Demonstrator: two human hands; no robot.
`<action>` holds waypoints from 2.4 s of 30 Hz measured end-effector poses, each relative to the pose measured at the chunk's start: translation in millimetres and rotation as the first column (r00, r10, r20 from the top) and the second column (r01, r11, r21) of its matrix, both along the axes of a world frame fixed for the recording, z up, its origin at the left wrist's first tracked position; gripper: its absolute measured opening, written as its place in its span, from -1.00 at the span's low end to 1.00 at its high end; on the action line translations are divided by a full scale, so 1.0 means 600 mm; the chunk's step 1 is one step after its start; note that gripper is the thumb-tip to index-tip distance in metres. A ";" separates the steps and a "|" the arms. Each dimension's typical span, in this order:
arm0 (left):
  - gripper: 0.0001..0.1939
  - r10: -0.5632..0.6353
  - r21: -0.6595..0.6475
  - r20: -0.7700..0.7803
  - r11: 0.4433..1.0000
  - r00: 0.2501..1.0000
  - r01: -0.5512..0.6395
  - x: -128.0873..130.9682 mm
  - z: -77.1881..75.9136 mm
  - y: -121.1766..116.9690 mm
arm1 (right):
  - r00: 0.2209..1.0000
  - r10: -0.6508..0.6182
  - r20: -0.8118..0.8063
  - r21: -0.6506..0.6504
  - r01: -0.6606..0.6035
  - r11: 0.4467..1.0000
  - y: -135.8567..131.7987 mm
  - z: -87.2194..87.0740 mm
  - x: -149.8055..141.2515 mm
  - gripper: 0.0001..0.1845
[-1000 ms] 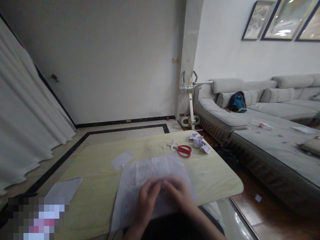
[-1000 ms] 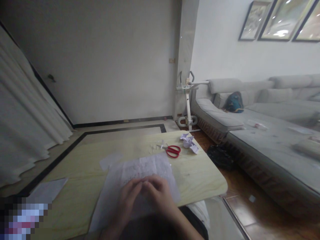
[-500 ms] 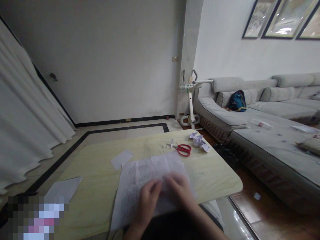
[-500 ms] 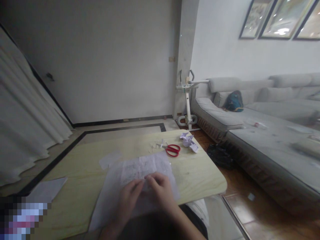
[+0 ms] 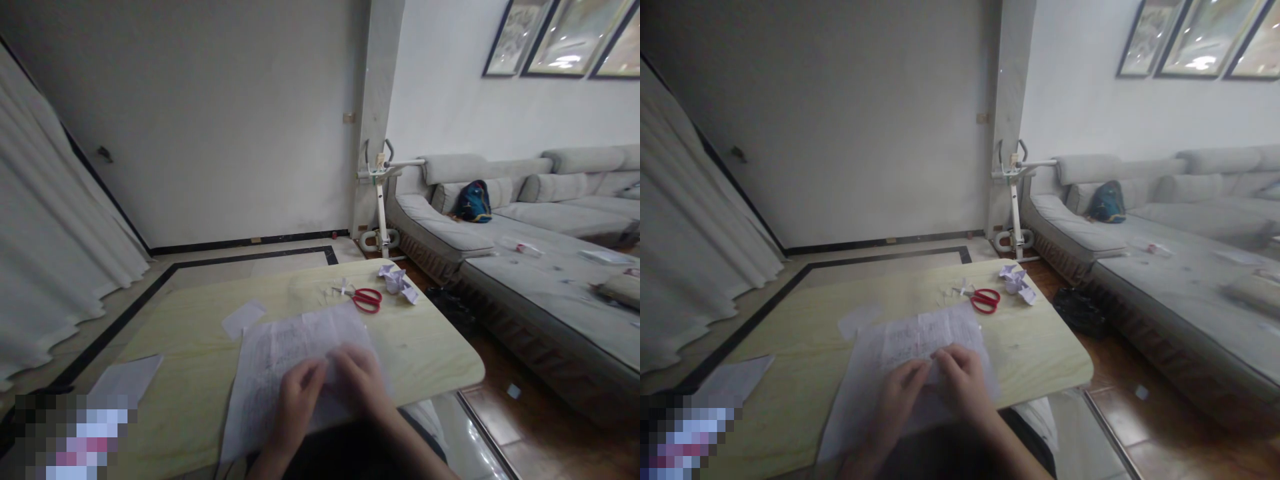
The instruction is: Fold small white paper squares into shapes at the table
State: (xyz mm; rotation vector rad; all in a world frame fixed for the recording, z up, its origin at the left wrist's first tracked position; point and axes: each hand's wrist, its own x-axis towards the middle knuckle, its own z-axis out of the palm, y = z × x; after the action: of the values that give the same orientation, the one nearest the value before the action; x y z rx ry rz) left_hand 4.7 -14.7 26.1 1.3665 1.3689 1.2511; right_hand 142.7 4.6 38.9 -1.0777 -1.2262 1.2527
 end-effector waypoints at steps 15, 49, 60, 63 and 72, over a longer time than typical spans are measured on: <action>-0.70 0.000 0.041 -0.043 0.999 0.999 0.002 -0.001 0.003 -0.001 | 0.999 0.020 0.040 0.045 -0.022 0.999 0.009 -0.027 -0.002 -0.85; -0.64 0.033 -0.073 0.072 0.997 0.997 -0.028 0.002 -0.002 -0.001 | 0.998 -0.060 0.022 -0.016 0.061 0.998 0.003 -0.006 0.008 -0.78; -0.69 0.002 0.009 0.076 1.000 0.997 -0.003 0.004 0.006 -0.006 | 0.996 0.048 -0.069 -0.048 -0.052 0.998 0.004 -0.008 0.005 -0.76; -0.69 0.052 0.005 0.075 0.999 0.996 -0.052 0.004 0.003 -0.004 | 0.998 0.039 -0.051 -0.074 -0.043 0.996 0.007 -0.017 0.008 -0.75; -0.64 0.067 -0.030 0.071 0.997 0.995 -0.065 -0.001 -0.001 -0.003 | 0.999 0.047 -0.001 -0.068 -0.047 0.997 0.012 -0.030 0.009 -0.82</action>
State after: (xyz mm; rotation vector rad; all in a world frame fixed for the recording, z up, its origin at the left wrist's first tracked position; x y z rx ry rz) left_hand 4.2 -16.4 25.6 1.2543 1.3858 1.3083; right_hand 148.1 11.7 20.7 -1.1045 -1.2233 1.3386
